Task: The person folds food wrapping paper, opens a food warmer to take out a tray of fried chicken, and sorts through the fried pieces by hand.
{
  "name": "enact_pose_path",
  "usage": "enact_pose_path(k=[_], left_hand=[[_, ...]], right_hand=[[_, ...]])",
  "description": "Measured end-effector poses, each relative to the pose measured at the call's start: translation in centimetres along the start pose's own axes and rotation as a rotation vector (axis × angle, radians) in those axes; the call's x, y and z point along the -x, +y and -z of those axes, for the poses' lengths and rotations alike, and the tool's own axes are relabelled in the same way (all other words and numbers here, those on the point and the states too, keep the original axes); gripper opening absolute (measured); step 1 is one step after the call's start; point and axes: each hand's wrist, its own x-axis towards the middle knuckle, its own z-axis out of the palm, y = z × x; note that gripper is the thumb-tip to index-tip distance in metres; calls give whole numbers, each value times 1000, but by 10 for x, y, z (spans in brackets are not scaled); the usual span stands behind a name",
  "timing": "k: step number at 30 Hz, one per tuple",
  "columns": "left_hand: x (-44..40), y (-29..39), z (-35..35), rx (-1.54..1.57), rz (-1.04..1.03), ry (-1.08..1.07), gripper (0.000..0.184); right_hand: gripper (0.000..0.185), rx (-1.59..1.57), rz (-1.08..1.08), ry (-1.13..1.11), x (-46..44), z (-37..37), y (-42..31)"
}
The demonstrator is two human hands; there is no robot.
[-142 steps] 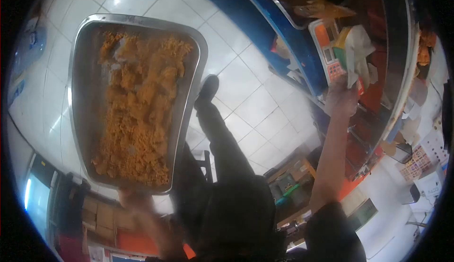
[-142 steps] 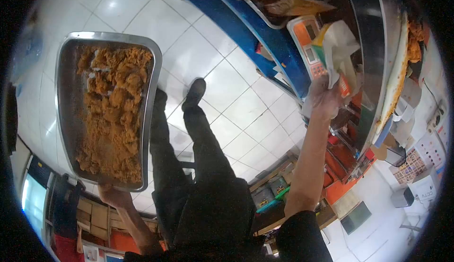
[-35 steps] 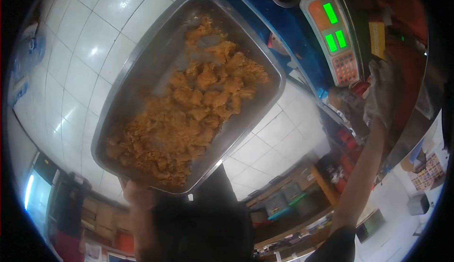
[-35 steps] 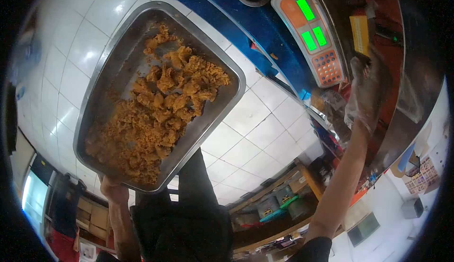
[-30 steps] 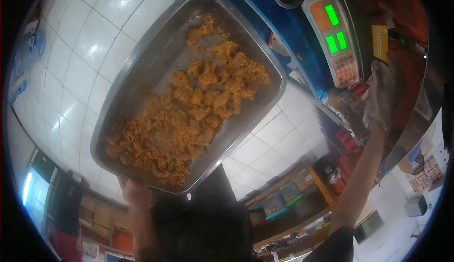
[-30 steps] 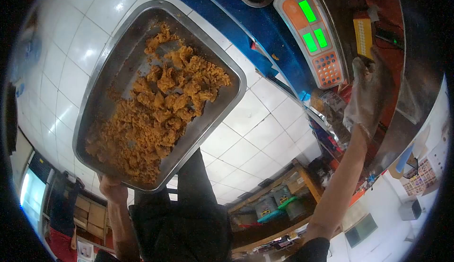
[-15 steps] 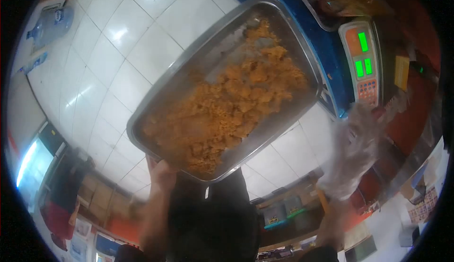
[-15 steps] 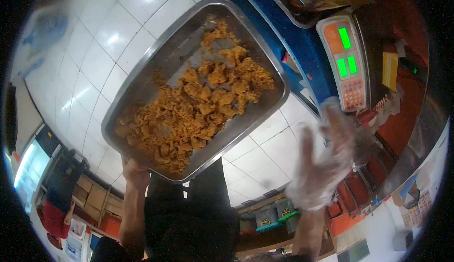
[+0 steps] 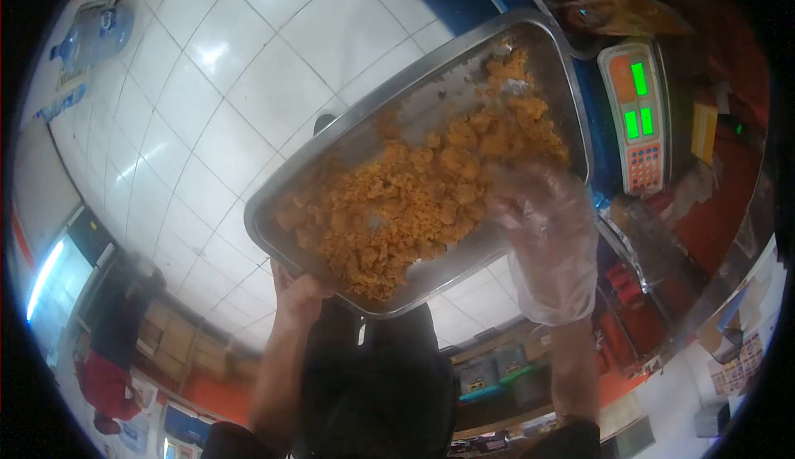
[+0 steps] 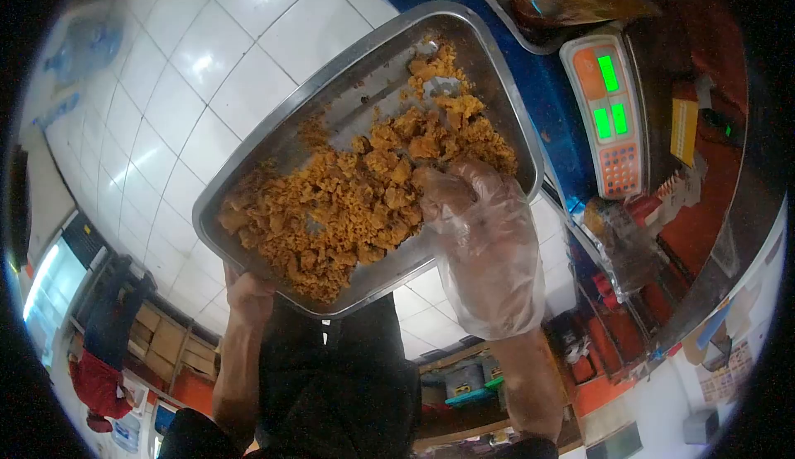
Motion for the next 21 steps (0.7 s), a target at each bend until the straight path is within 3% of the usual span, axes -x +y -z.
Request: enact_pose_path(k=[4,8,14,16,21], left_hand=[[0,3,-6,21,-35,1,78],[0,1,-4,18,-72,7,77],[-2,3,4,-4,-11,-19,78],[-4,-2,9,6,-27,-57,78],[-2,-1,0,36,-32,4,79]], right_hand=[[24,439,278,-99,-2,6,9],[30,562,281,-108,-6,7,-7],[31,316,267,-115,-6,10,-4],[27,-9,40,-94,-6,9,-8],[20,-424,-185,-21,-14,9,-14]])
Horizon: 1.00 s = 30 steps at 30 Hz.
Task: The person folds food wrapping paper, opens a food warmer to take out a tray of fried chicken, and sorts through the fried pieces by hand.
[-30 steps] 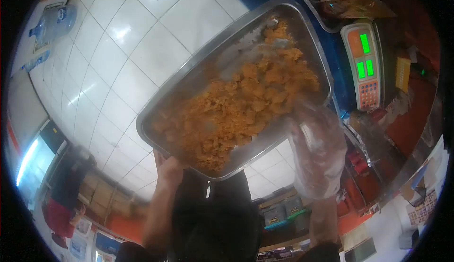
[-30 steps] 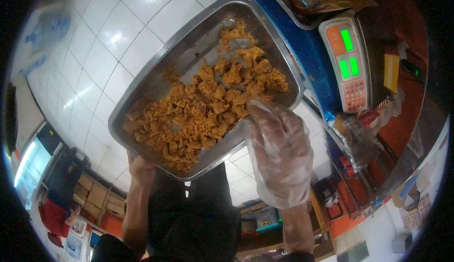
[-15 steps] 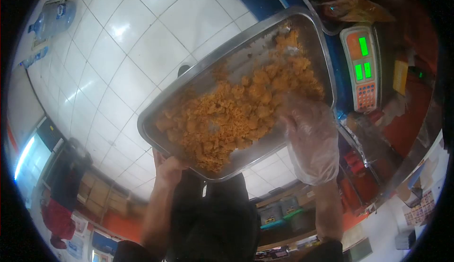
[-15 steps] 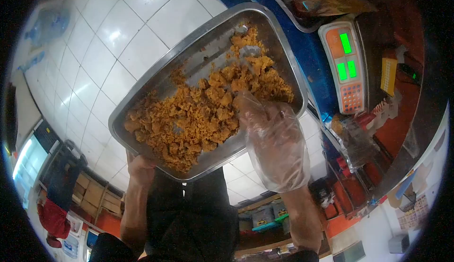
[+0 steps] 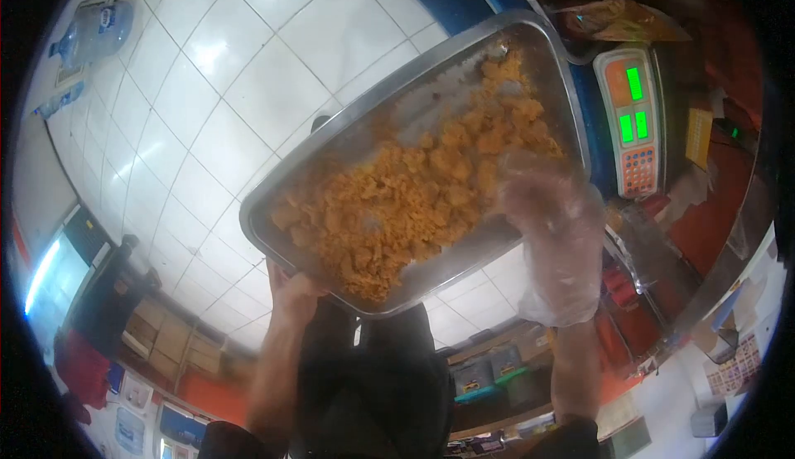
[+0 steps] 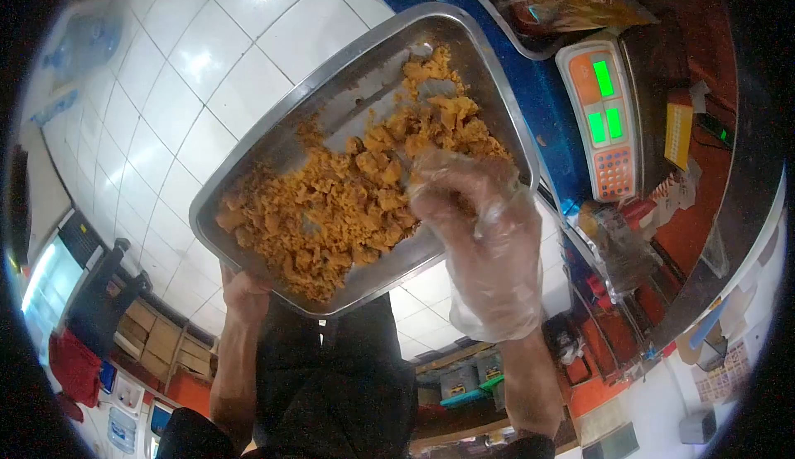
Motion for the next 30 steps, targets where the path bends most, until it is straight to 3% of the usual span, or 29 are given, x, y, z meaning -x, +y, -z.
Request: enact_pose_path(k=[1,4,6,7,9,12,14,15,16,18,19,23,26,28,29,30], left_hand=[[0,0,0,-1,-5,-3,79],[2,3,-3,-20,-3,-4,80],[2,4,-1,-89,48,26,85],[2,5,0,-159,98,57,89],[0,4,1,-148,80,32,89],[0,8,-1,-162,73,19,87],[-1,10,-5,-187,85,31,86],[-2,9,-9,-127,50,43,86],[-3,9,-12,-67,15,54,85],[-4,4,0,-42,12,30,84],[-5,2,6,-17,6,5,83],[-4,2,13,-16,4,-5,83],[-3,4,19,-64,84,-40,82],[-3,5,18,-93,102,-33,83],[-3,5,17,-103,107,-30,83],[-4,4,11,-78,58,-31,84]], right_hand=[[19,-158,-61,0,-1,2,1],[18,-64,49,49,-4,8,0],[20,-150,-64,69,0,8,-17],[19,-502,-274,66,3,9,-36],[19,-853,-485,62,7,8,-47],[18,-850,-435,27,9,4,-36],[15,-8,-246,-18,5,-4,-15],[17,53,127,-78,2,-8,14],[17,54,126,-76,3,-12,10],[20,705,165,-191,7,-23,-1],[27,847,437,-204,7,-21,4],[25,703,212,-132,10,-30,4],[29,839,492,-208,13,-28,12],[25,537,183,-308,13,-27,17],[25,536,185,-307,14,-26,23],[25,307,223,-251,15,-24,30]])
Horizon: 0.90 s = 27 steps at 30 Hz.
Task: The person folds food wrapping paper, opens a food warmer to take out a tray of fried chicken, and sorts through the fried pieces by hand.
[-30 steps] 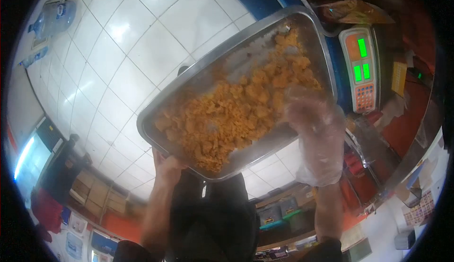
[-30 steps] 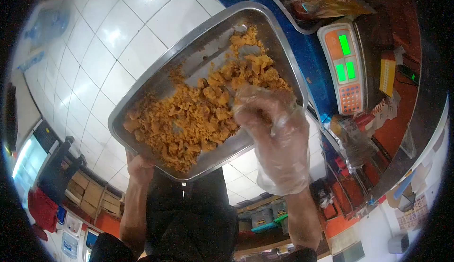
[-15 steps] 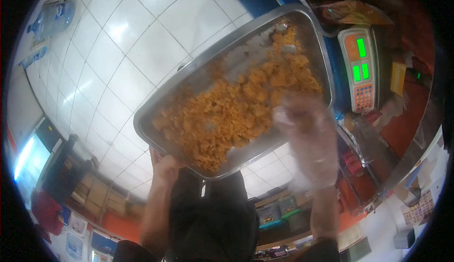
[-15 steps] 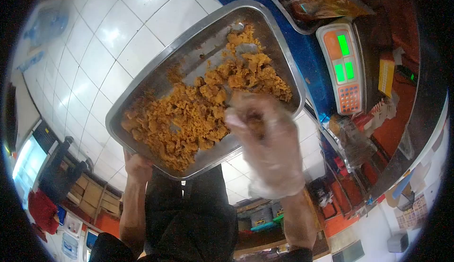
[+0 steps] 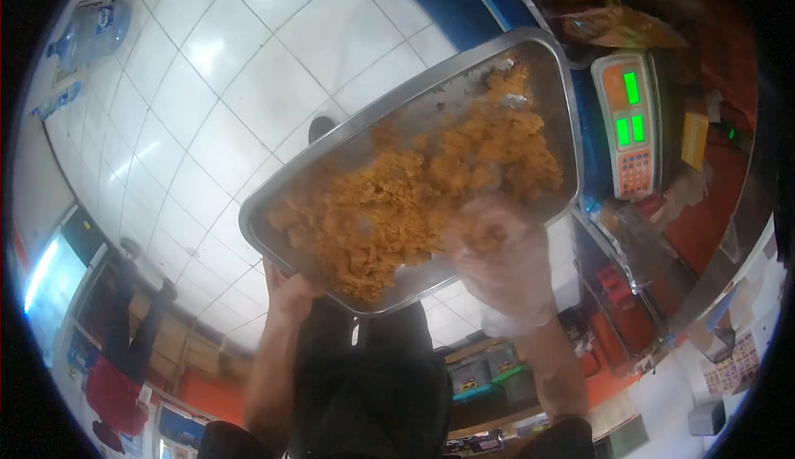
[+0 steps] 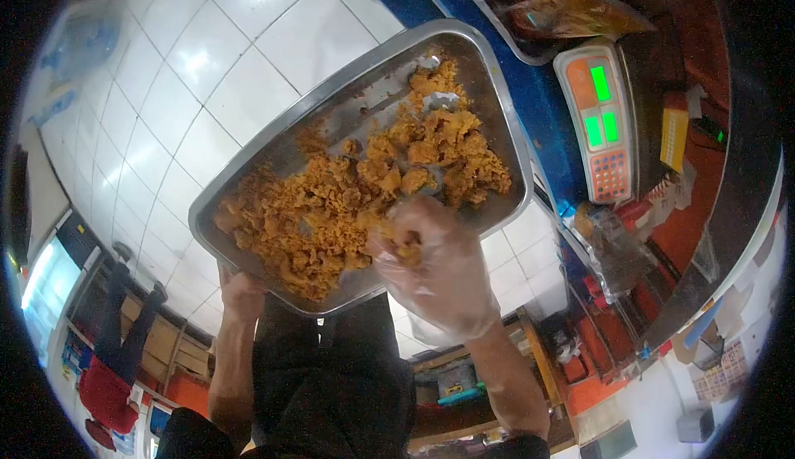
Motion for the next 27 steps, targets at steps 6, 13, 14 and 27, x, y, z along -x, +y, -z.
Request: enact_pose_path(k=[6,13,14,27], left_hand=[[0,-2,2,36,7,36,84],[-2,2,-3,27,-42,-16,81],[-2,2,-4,27,-42,-16,81],[-2,5,-24,77,-99,57,82]], right_hand=[[26,-924,-515,286,-4,24,-33],[20,-933,-581,214,-9,41,-33],[20,-847,-575,222,-10,40,-30],[20,-662,-433,238,-12,38,-22]])
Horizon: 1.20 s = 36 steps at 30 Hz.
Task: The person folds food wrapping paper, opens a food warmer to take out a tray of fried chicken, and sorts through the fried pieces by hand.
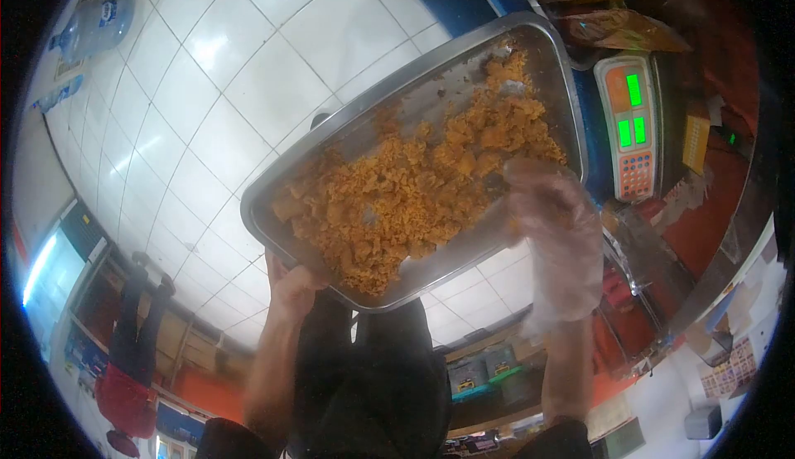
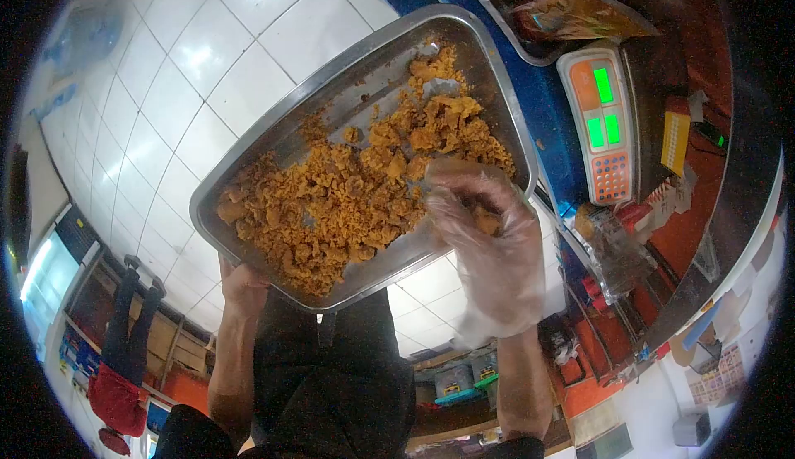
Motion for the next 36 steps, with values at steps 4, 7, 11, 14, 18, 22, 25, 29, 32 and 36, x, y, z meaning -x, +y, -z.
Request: enact_pose_path(k=[4,7,11,14,18,22,25,29,32,36], left_hand=[[-1,-1,7,-14,17,-51,81],[-2,-5,21,-113,73,-109,86],[-1,-4,23,-187,135,-151,86],[-1,-5,19,-101,103,-70,84],[-2,-12,34,-104,111,-88,82],[-3,-10,32,-31,72,-91,83],[-3,-9,35,-24,102,9,84],[-5,-4,27,-3,41,-27,85],[-3,-3,30,-111,128,-6,78],[-6,-8,35,-67,72,-40,83]], right_hand=[[19,510,350,87,-9,-1,17],[21,879,539,140,-17,-10,4],[24,1082,540,83,-26,-8,1],[23,1099,536,65,-27,0,5],[21,1050,540,21,-29,4,7],[18,1128,665,-39,-30,8,7],[19,807,553,11,-15,3,-6],[32,-222,-63,84,-1,1,-19],[34,-398,67,40,0,-3,-25],[27,-397,106,150,-3,-4,-27]])
